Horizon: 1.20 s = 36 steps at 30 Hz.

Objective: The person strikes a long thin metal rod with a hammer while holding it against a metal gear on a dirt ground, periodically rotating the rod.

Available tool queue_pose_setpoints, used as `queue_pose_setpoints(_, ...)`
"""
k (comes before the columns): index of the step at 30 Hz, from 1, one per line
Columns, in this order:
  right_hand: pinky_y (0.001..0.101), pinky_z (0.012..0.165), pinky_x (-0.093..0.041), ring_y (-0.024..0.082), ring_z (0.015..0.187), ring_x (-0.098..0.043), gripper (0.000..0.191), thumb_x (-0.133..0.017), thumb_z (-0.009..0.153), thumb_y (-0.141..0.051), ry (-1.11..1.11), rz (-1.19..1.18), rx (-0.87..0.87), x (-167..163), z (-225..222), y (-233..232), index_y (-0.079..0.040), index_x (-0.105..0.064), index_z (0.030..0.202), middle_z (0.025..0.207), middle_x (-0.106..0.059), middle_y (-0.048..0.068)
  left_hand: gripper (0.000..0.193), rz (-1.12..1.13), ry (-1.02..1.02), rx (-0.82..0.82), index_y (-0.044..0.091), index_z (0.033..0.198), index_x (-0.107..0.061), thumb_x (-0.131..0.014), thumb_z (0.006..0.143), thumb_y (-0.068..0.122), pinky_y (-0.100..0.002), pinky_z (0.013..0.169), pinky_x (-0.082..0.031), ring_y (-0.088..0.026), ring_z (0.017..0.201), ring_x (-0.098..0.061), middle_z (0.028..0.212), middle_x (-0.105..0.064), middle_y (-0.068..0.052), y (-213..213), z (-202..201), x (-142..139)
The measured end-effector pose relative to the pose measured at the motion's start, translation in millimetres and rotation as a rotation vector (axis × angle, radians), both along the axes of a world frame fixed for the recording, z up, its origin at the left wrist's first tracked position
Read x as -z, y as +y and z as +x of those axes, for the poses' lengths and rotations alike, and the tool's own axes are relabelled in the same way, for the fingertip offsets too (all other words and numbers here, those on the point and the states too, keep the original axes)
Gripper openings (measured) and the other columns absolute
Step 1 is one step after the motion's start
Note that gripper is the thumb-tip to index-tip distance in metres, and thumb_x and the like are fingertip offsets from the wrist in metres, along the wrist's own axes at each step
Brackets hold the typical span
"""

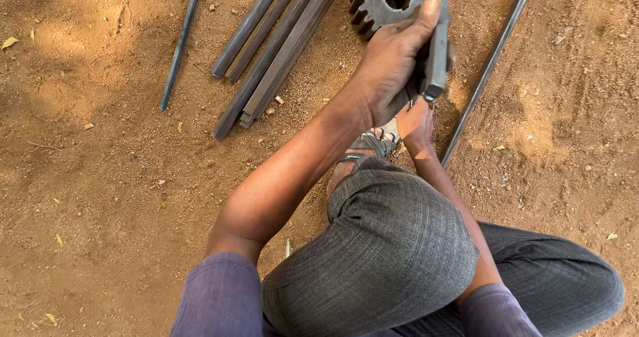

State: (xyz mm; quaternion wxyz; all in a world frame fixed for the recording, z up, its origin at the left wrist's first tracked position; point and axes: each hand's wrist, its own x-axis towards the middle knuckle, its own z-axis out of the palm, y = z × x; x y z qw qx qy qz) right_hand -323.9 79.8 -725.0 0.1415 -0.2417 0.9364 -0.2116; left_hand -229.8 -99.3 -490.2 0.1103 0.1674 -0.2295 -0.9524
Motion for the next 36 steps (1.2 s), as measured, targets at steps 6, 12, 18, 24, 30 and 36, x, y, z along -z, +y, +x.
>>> queue_pose_setpoints(6,0.0589,0.090,-0.050,0.052,0.102,-0.066,0.029,-0.058,0.099,-0.011,-0.071,-0.027,0.050,-6,4,-1,0.007,-0.052,0.121,0.107,-0.068,0.035,0.057,-0.104,0.038,-0.035,-0.001,0.106,-0.059,-0.059,0.097,0.055,-0.027,0.052,-0.061,-0.014,0.061,-0.067,0.078,-0.069,-0.012,1,-2,-4)
queue_pose_setpoints(12,0.0584,0.093,-0.048,0.053,0.108,-0.064,0.039,-0.057,0.099,-0.016,-0.093,-0.050,0.073,-20,9,-6,0.001,-0.051,0.133,0.113,-0.067,0.035,0.054,-0.063,-0.001,-0.060,0.001,0.103,-0.061,-0.061,0.098,0.055,-0.027,0.052,-0.059,-0.012,0.059,-0.067,0.076,-0.068,-0.010,3,-4,-6)
queue_pose_setpoints(18,0.0562,0.092,-0.048,0.052,0.110,-0.063,0.048,-0.061,0.097,-0.025,-0.168,-0.098,0.095,-37,13,-8,-0.004,-0.050,0.139,0.114,-0.067,0.033,0.058,-0.158,0.004,-0.082,-0.001,0.104,-0.061,-0.058,0.097,0.056,-0.026,0.047,-0.055,-0.012,0.057,-0.065,0.075,-0.069,-0.009,6,-5,-4)
queue_pose_setpoints(24,0.0530,0.087,-0.053,0.043,0.100,-0.071,0.030,-0.060,0.103,-0.021,-0.117,0.012,0.097,-6,2,-2,0.004,-0.057,0.120,0.105,-0.071,0.029,0.063,-0.050,0.006,-0.043,-0.001,0.108,-0.061,-0.063,0.094,0.060,-0.028,0.052,-0.058,-0.013,0.060,-0.067,0.075,-0.070,-0.011,0,-2,-5)
queue_pose_setpoints(30,0.0417,0.066,-0.060,0.027,0.078,-0.073,0.033,-0.062,0.094,-0.015,-0.110,-0.169,-0.047,5,-3,7,0.006,-0.056,0.119,0.093,-0.072,0.021,0.058,-0.141,-0.119,0.017,0.000,0.104,-0.060,-0.063,0.094,0.057,-0.033,0.047,-0.059,-0.017,0.054,-0.066,0.072,-0.069,-0.010,-5,13,8)
queue_pose_setpoints(36,0.0469,0.056,-0.053,0.029,0.067,-0.066,0.026,-0.051,0.110,-0.026,-0.230,0.070,0.151,-17,3,-4,-0.001,-0.054,0.116,0.083,-0.068,0.016,0.050,-0.784,-0.533,0.307,0.003,0.113,-0.077,-0.051,0.103,0.045,-0.031,0.044,-0.053,-0.013,0.047,-0.063,0.060,-0.065,-0.001,-5,71,101)
